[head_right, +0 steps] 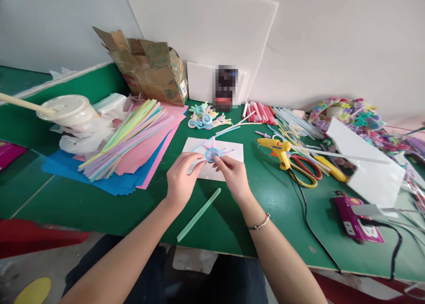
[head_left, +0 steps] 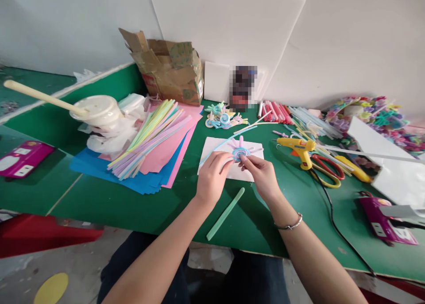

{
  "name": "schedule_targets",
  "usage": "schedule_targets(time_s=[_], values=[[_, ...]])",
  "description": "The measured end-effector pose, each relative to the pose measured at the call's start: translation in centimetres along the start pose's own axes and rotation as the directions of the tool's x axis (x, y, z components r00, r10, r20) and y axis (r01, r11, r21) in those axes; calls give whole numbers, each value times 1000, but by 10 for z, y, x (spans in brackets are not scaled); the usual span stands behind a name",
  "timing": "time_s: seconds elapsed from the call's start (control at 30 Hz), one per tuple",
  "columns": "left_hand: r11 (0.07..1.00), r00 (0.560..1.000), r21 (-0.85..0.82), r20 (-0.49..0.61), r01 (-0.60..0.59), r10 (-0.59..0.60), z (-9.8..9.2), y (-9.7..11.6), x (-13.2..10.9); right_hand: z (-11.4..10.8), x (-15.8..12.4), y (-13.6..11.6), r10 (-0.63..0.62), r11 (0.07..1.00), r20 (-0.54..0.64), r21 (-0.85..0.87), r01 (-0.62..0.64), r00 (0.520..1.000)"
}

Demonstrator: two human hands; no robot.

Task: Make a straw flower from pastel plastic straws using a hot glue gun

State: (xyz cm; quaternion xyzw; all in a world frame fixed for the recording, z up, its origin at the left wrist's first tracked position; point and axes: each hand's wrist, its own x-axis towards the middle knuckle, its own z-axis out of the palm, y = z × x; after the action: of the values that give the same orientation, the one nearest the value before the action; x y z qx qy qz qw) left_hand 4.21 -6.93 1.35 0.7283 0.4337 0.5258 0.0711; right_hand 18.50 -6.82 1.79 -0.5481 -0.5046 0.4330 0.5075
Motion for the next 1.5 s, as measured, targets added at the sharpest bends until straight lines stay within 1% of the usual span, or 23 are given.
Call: schedule_targets(time_s=[0.07,0.13,0.27,0.37,0.43,0.53,0.6,0.67,0.7,0.8,0.83,0.87,1.0,1.17,1.27,1.37,1.43,1.47,1.5], values=[[991,993,-65,0,118,-119,-2,2,3,0,0,0,2,1000,10,-18,-2,1000],[963,973,-137,48,232,-227,-3,2,6,0,0,-1,-8,999,29,-44,10,1000],[874,905,-242,162,422,-392,-1,0,8,-1,-1,-3,-30,996,38,-80,33,999],[809,857,-284,196,515,-477,1,-2,8,0,-2,-4,-6,997,24,-78,8,1000],[789,840,-289,183,542,-510,1,-3,8,1,-3,-4,22,998,26,-64,-20,999],[778,830,-290,163,557,-533,1,-3,8,2,-3,-3,46,998,37,-35,-45,998],[765,823,-307,178,567,-539,1,-3,8,2,-2,-2,47,999,38,-16,-46,998],[731,810,-351,224,585,-541,3,-5,8,1,-1,0,41,999,33,2,-41,999],[700,797,-382,261,603,-544,4,-6,8,0,0,1,40,999,30,12,-41,999],[567,733,-467,375,678,-568,6,-9,8,-1,2,3,48,998,31,47,-50,998],[539,719,-480,393,692,-573,7,-9,8,-1,2,3,51,997,32,53,-52,998],[531,716,-484,399,695,-574,7,-9,9,-2,2,2,52,997,31,55,-54,998],[592,743,-451,364,668,-562,5,-4,9,-1,1,0,37,998,27,54,-39,999],[609,746,-449,251,654,-617,5,-3,7,1,-1,-1,10,1000,32,-10,-9,999],[615,748,-451,220,647,-626,7,-5,6,2,-1,0,-3,996,-36,-90,0,999],[641,761,-439,181,630,-623,7,-5,6,2,-3,-1,-14,987,-116,-159,-5,993],[692,786,-402,130,599,-605,6,-4,6,2,-4,-2,-18,985,-126,-170,-4,992],[739,813,-366,93,565,-575,5,-4,6,2,-4,-2,-18,988,-113,-156,1,993],[800,850,-314,51,512,-524,4,-3,5,2,-4,-2,-15,992,-86,-128,4,996]])
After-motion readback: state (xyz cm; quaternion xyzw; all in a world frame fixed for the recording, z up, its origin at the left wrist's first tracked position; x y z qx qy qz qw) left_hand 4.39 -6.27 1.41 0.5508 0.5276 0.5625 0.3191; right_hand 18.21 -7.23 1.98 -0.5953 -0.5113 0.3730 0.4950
